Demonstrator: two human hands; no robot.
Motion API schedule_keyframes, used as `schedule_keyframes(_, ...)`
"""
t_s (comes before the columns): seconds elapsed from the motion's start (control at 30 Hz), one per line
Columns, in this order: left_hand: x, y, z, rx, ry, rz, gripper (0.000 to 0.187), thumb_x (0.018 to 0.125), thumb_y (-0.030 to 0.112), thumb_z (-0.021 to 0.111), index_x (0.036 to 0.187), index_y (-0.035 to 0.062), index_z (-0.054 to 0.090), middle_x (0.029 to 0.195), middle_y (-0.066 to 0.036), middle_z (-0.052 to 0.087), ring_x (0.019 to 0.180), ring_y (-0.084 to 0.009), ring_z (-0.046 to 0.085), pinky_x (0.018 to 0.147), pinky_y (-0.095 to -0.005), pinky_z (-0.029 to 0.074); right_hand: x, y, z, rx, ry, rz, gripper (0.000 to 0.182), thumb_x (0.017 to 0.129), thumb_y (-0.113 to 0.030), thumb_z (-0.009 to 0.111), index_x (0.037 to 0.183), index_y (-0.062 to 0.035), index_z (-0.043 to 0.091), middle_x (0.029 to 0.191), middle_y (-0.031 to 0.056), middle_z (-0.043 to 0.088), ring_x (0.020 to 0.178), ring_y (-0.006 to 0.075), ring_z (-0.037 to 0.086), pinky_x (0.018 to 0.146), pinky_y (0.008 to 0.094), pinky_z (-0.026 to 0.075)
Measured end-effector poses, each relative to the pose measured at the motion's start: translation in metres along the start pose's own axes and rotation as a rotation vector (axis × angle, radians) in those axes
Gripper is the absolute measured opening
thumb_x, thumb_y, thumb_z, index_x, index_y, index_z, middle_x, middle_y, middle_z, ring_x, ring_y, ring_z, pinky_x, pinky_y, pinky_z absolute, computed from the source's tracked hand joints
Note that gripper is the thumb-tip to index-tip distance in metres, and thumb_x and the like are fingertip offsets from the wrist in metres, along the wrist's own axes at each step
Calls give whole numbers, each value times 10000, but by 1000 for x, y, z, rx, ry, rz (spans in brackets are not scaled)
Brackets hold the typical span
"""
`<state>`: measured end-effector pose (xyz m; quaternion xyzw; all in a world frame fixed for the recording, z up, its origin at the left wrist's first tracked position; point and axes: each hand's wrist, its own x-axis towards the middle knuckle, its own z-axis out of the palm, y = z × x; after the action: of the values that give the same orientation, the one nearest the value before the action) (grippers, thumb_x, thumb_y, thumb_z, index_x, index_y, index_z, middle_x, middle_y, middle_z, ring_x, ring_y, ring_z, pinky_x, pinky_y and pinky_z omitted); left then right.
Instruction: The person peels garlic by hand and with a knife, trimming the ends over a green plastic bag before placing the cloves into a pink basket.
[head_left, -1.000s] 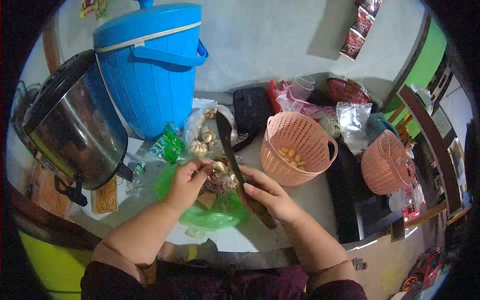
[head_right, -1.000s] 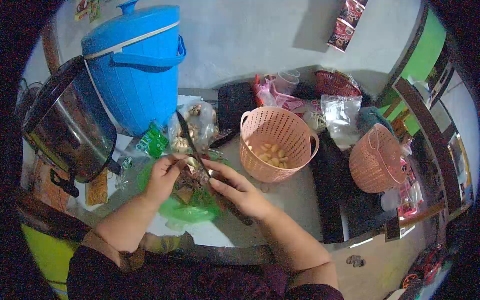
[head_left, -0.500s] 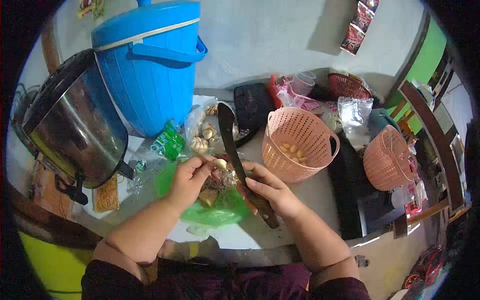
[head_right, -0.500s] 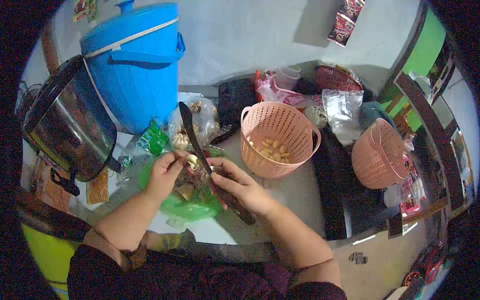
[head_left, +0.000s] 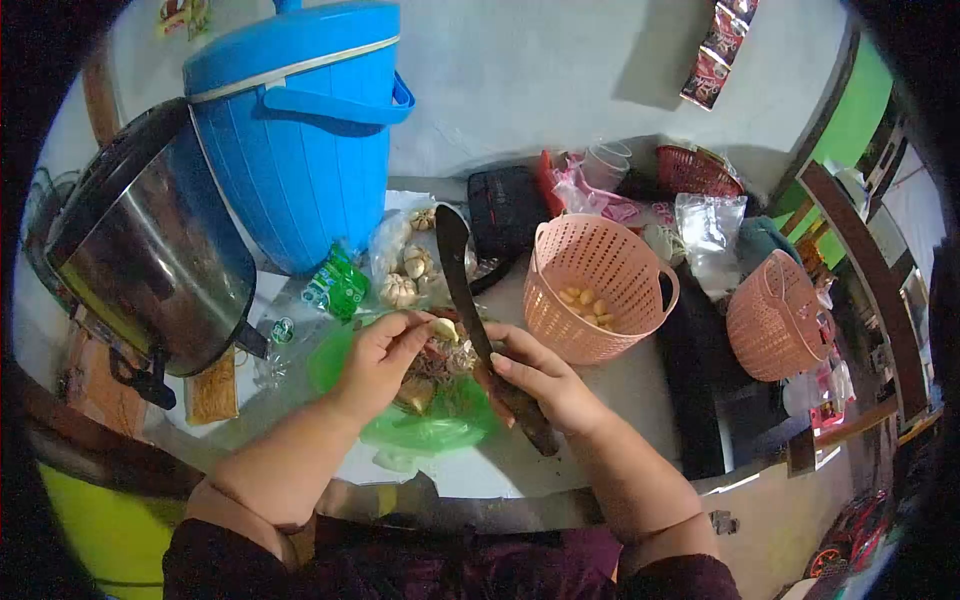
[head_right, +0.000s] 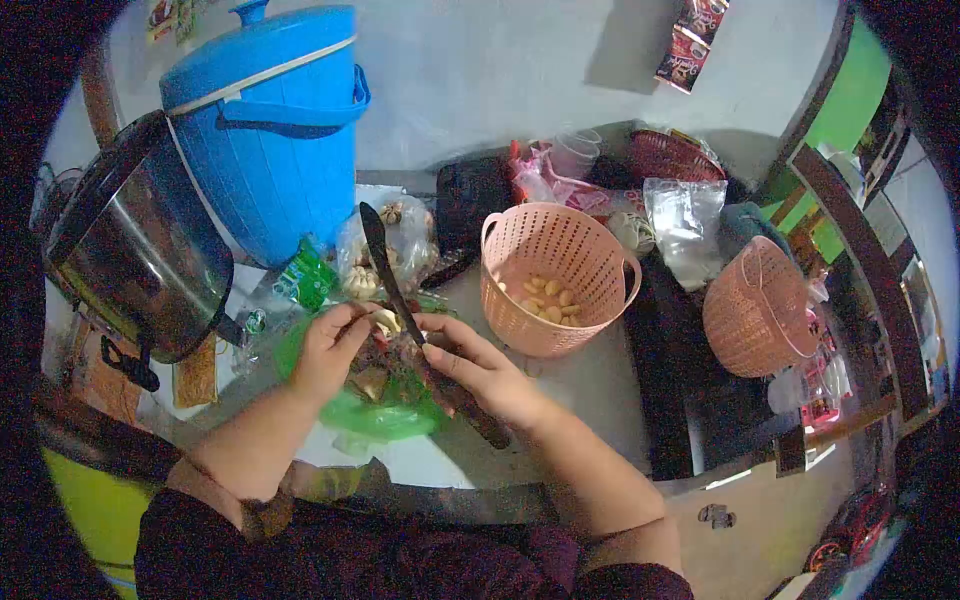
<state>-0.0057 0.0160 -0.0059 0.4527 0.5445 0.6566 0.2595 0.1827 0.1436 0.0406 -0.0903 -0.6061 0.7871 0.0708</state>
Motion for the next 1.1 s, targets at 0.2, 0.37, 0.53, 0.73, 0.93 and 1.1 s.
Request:
schedule_keyframes(0.2, -1, 7, 0, 15, -21, 0, 181, 964, 84, 544, 1103, -19, 598, 961, -40, 643, 850, -123, 624, 768, -263, 512, -1, -3, 3, -36, 55, 50, 420, 1000, -207, 469, 1389, -85, 368, 934, 32, 548, 723, 101, 538, 586, 236, 439)
schedule_keyframes(0.37, -1, 7, 3, 62, -3, 21, 206, 967, 84, 534, 1143, -11, 584, 987, -56, 644, 851, -156, 643, 782, -295, 531, 0, -2, 2, -217, 10, -44, 466, 1001, -220, 488, 1426, -93, 345, 1226, 49, 503, 1071, 119, 495, 888, 273, 437)
schedule_keyframes(0.53, 3, 0, 2, -196, -50, -94, 242, 975, 87, 519, 1199, 14, 573, 1079, -52, 636, 874, -156, 643, 807, -301, 528, 4, 5, 7, -242, -24, -88, 525, 986, -172, 506, 1460, -93, 293, 1390, 107, 427, 1264, 174, 412, 1048, 324, 339)
schedule_keyframes(0.73, 2, 7, 6, -223, -61, -81, 334, 995, 118, 479, 1320, 44, 497, 1187, -88, 617, 993, -162, 622, 888, -284, 500, 2, 2, 10, -464, -32, -107, 581, 974, -170, 519, 1475, -70, 243, 1449, 185, 377, 1306, 245, 415, 1068, 363, 332)
schedule_keyframes(0.93, 3, 12, 4, -245, -82, -114, 370, 1001, 171, 475, 1352, 57, 466, 1261, -117, 583, 1051, -181, 606, 932, -307, 489, 4, 8, 13, -756, -67, -164, 629, 959, -204, 536, 1491, -110, 213, 1335, 273, 475, 1204, 390, 514, 995, 414, 402)
schedule_keyframes(1.1, 4, 10, 4, -315, -77, -146, 380, 996, 185, 492, 1347, 42, 474, 1268, -121, 580, 1082, -187, 596, 951, -316, 480, 1, -1, 16, -840, -67, -176, 646, 955, -208, 541, 1498, -129, 201, 1256, 275, 541, 1133, 415, 559, 955, 424, 429)
